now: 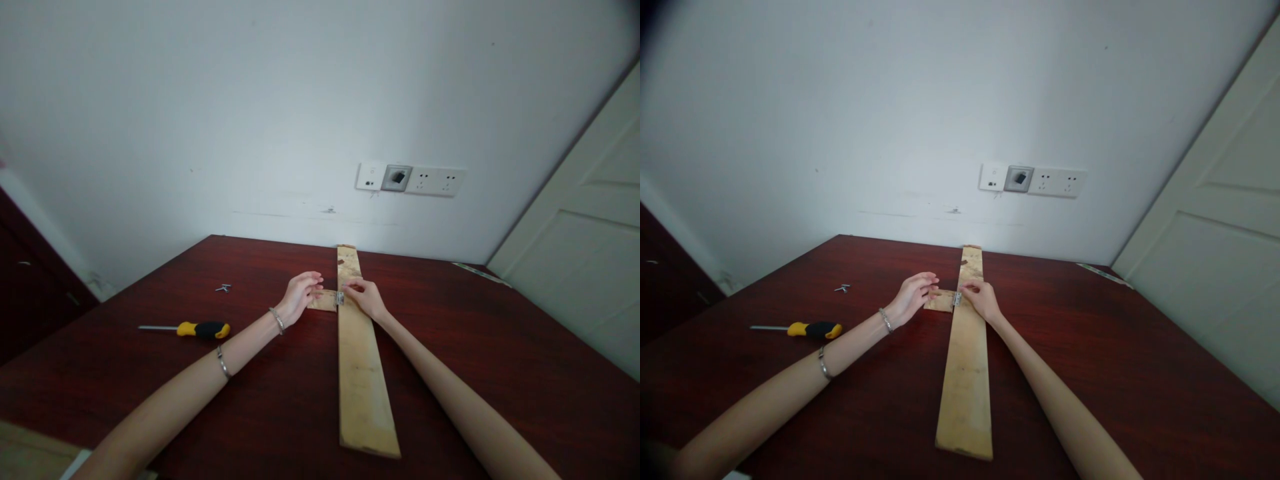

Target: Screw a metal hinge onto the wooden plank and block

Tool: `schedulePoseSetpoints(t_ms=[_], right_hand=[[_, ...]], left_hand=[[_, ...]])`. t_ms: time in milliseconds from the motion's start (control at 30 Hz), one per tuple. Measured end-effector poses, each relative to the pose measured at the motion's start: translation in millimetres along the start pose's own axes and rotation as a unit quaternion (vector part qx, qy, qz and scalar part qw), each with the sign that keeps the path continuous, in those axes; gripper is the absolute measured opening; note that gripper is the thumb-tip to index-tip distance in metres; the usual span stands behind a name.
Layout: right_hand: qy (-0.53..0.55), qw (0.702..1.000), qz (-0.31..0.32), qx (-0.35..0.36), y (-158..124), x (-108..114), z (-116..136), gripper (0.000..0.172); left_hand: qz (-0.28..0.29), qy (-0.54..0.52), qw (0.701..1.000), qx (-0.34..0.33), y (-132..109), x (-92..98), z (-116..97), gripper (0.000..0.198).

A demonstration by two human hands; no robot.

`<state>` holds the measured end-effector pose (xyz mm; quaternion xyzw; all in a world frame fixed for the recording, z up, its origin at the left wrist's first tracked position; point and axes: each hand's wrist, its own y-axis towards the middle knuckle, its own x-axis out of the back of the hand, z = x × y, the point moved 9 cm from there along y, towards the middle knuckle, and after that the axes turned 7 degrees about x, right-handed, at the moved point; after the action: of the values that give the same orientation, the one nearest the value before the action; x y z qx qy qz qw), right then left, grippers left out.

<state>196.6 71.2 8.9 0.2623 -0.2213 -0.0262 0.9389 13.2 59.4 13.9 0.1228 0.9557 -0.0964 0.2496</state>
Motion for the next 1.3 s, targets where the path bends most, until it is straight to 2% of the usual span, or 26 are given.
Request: schedulePoseSetpoints(t_ms=[367,1133,1300], right_hand=[[-0.031,0.999,0.012,0.004,-1.6,-5.6,-4.2,0.022],[-0.099,0.993,0.029,0.057,-2.2,-5.3,7.3,0.011],[-0.089,0.995,0.023,0.037,-4.4,-1.5,3.1,0.022]], left_hand=[[-0.001,0.01,1.0,0.003,-1.6,-0.7,1.4,0.016],[-0.009,0.013,1.0,0.013,-0.4,2.4,4.0,0.017],[-0.004,0.043,0.999,0.002,-2.0,-1.2,2.9,0.016]])
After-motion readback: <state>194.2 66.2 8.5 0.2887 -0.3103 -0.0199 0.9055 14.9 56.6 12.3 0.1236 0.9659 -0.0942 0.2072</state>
